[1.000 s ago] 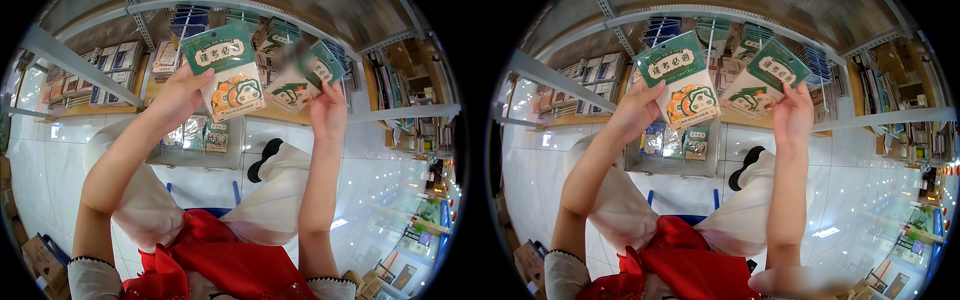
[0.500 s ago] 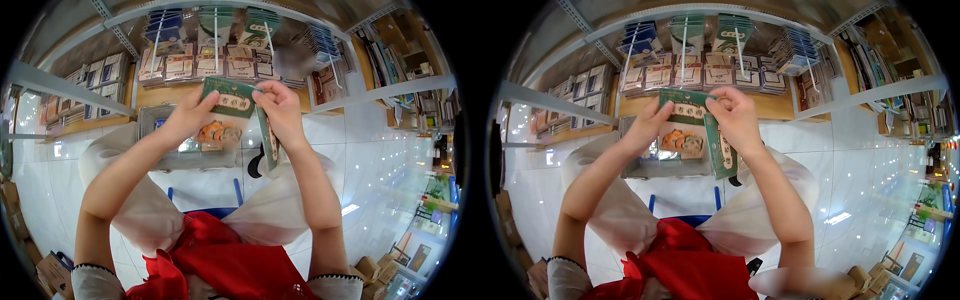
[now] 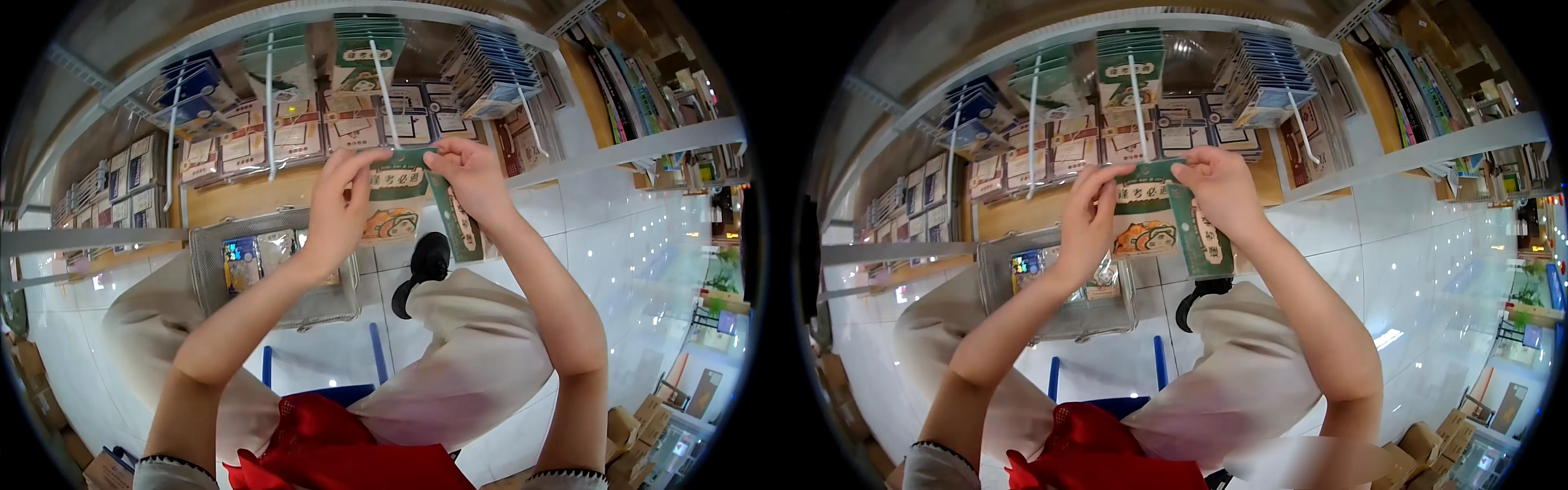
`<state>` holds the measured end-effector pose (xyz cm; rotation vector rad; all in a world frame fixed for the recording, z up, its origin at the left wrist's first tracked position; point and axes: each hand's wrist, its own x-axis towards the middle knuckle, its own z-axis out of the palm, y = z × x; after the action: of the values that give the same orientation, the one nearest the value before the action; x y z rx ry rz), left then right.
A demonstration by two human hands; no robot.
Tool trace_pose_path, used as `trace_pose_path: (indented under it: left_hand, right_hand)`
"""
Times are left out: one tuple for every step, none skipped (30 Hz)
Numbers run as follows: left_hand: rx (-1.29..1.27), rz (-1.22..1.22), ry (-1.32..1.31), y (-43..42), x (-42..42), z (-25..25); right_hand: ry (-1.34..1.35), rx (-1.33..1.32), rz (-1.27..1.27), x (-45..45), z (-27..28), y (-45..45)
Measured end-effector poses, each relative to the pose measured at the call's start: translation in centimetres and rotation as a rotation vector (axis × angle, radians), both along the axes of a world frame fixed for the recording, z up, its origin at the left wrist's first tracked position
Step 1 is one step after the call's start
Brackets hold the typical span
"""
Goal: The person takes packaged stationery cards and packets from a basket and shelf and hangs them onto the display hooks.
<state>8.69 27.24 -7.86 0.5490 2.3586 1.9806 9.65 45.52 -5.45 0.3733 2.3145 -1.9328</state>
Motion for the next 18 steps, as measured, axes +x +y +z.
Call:
trace_pose_path:
  left_hand:
    - [-0.003, 0.045, 0.045, 0.3, 0.1, -0.4]
    - [-0.041, 0.048, 0.090, 0.5, 0.0, -0.7]
    - [-0.080, 0.050, 0.134, 0.5, -0.1, -0.8]
    - [-0.119, 0.055, 0.178, 0.4, -0.3, -0.9]
    - [-0.106, 0.062, 0.211, 0.8, -0.3, -0.7]
    - [-0.044, 0.078, 0.195, 1.2, -0.7, -1.3]
    - [0.018, 0.097, 0.180, 1.5, -1.1, -2.0]
    - [0.081, 0.117, 0.169, 1.7, -1.8, -2.6]
    - [0.070, 0.121, 0.144, 1.8, -2.5, -3.1]
    - [0.060, 0.122, 0.119, 2.0, -3.3, -3.4]
    - [0.049, 0.122, 0.097, 2.1, -4.2, -3.7]
    - [0.039, 0.121, 0.075, 2.1, -5.2, -3.9]
    - [-0.049, 0.129, 0.162, 2.2, -6.6, -4.1]
    - [-0.049, 0.169, 0.215, 2.6, -8.0, -4.3]
    - [-0.049, 0.209, 0.267, 3.3, -9.3, -4.5]
    - [-0.047, 0.248, 0.316, 3.8, -10.7, -4.7]
    - [-0.089, 0.279, 0.365, 4.1, -11.9, -5.1]
    - [-0.131, 0.308, 0.412, 4.4, -13.1, -5.3]
  right_hand:
    - [-0.013, 0.019, 0.022, -0.2, 0.3, 0.2]
    - [-0.028, 0.036, 0.047, -0.4, 0.4, 0.3]
    - [-0.022, 0.029, 0.051, -0.4, 0.2, 0.5]
    - [-0.018, 0.005, 0.050, -0.4, -0.2, 0.8]
    - [-0.013, -0.021, 0.052, -0.4, -0.5, 1.1]
    - [-0.004, -0.046, 0.057, -0.6, -0.9, 1.3]
    - [-0.024, -0.071, 0.046, -1.0, -1.4, 1.4]
    - [0.018, -0.020, 0.061, -1.8, -1.7, 1.3]
    - [0.062, 0.032, 0.075, -2.8, -1.9, 1.2]
    - [0.108, 0.084, 0.085, -3.7, -2.2, 1.0]
    - [0.173, 0.066, 0.054, -5.1, -3.1, 0.9]
    - [0.203, 0.091, 0.022, -6.8, -3.5, 0.7]
    - [0.233, 0.116, -0.011, -8.5, -3.6, 0.5]
    - [0.260, 0.140, -0.043, -10.0, -3.6, 0.3]
    - [0.241, 0.190, -0.055, -11.3, -2.9, 0.1]
    - [0.291, 0.189, -0.069, -12.6, -3.3, 0.1]
    - [0.339, 0.190, -0.085, -14.0, -3.6, 0.1]
    - [0.385, 0.190, -0.101, -15.2, -3.9, 0.1]
